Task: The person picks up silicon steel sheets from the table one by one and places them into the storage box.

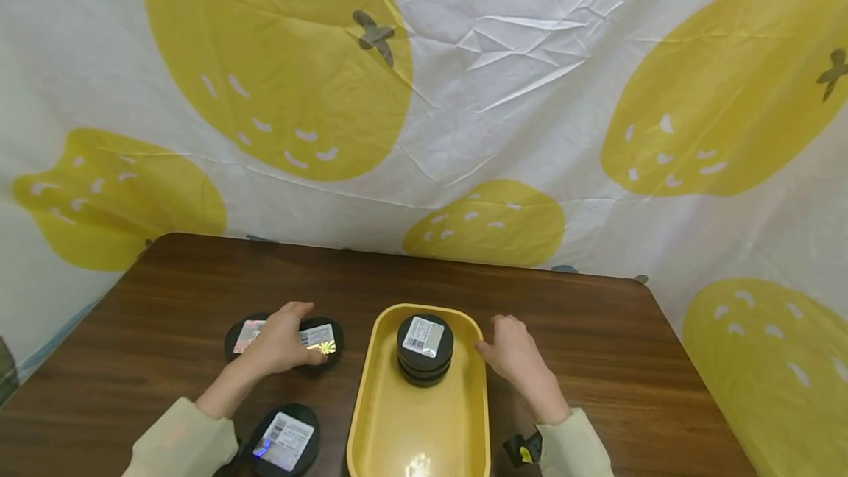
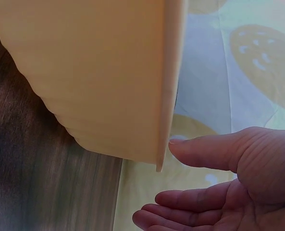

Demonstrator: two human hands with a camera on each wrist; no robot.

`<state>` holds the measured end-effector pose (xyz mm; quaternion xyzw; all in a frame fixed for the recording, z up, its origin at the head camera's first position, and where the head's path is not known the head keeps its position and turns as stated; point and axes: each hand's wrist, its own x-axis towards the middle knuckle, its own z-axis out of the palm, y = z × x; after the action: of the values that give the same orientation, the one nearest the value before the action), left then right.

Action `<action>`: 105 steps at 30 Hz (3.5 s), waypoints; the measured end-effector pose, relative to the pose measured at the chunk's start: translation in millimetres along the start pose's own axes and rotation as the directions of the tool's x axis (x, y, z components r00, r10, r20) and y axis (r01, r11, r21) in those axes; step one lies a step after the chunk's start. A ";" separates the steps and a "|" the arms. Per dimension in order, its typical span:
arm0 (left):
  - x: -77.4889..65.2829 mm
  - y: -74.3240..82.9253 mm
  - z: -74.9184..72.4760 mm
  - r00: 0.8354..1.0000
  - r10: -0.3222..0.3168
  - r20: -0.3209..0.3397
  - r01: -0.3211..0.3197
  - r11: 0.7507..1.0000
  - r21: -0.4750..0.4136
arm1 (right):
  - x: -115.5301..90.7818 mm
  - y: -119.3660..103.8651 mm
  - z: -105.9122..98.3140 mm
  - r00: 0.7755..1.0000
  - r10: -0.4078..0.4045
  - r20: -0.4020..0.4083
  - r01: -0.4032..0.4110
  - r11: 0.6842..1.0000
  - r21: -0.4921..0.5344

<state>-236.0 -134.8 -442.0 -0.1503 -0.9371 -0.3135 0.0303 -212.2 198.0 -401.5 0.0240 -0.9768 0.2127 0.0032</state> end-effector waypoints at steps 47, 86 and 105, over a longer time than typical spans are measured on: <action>6.0 -9.5 5.5 0.998 -0.003 0.066 -0.004 0.994 0.113 | -7.3 7.6 9.7 0.996 -0.067 0.057 0.056 0.985 0.164; -0.5 86.3 -27.1 0.980 0.176 0.090 -0.178 0.984 0.021 | -6.6 7.3 11.9 0.996 -0.082 0.046 0.075 0.988 0.136; -5.2 118.2 -6.6 0.947 0.264 0.185 -0.261 0.964 -0.039 | -8.9 7.3 12.4 0.995 -0.092 0.026 0.088 0.988 0.125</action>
<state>-195.7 -50.5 -369.1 -0.3029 -0.9052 -0.2975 -0.0180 -203.6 200.0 -415.9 0.0714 -0.9596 0.2722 -0.0043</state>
